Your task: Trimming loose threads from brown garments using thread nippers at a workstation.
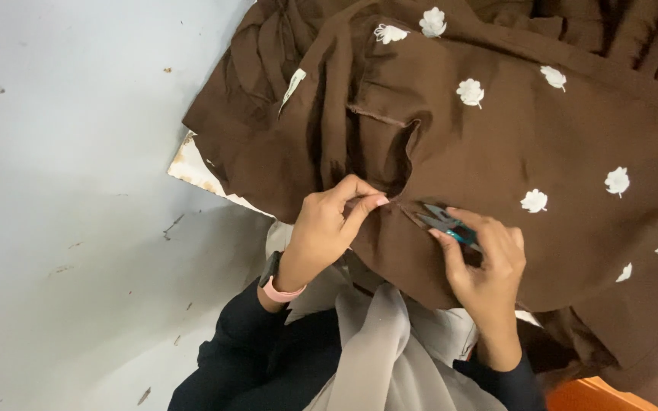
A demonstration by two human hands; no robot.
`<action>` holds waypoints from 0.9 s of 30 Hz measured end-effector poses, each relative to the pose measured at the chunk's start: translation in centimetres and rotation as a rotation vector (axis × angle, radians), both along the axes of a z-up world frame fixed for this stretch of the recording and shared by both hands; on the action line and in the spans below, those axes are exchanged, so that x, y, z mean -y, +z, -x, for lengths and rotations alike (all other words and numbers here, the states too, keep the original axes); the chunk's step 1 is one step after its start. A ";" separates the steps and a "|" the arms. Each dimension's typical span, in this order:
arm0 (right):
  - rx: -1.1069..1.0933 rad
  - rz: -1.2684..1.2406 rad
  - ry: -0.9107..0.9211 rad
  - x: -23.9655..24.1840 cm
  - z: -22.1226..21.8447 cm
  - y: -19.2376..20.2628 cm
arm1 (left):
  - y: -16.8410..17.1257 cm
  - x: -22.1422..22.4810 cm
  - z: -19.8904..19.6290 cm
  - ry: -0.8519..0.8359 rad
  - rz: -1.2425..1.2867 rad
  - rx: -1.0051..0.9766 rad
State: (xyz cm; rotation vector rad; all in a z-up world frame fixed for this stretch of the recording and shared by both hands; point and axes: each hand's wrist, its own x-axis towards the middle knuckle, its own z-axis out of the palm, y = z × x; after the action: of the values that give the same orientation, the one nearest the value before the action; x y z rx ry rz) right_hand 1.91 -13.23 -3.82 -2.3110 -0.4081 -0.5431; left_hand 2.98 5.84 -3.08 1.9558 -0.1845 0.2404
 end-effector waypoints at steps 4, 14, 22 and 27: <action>0.076 0.092 0.050 -0.7 -0.2 0.3 | 1.2 0.0 0.3 -0.072 0.089 -0.026; 0.244 0.277 0.021 -1.7 -1.0 -0.2 | 1.4 -0.1 1.0 -0.179 0.236 0.050; -0.309 -0.497 0.063 -2.4 -0.7 0.5 | 0.3 1.1 0.3 -0.042 0.138 -0.081; -0.272 -0.422 0.030 -3.3 -0.8 0.9 | -0.3 2.0 0.1 -0.019 0.243 -0.038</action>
State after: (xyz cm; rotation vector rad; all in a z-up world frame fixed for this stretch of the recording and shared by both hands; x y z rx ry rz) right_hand 2.74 -9.95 -2.95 -1.9309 -0.1754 -0.2622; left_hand 2.88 3.85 -3.40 1.7149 -0.1418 0.2027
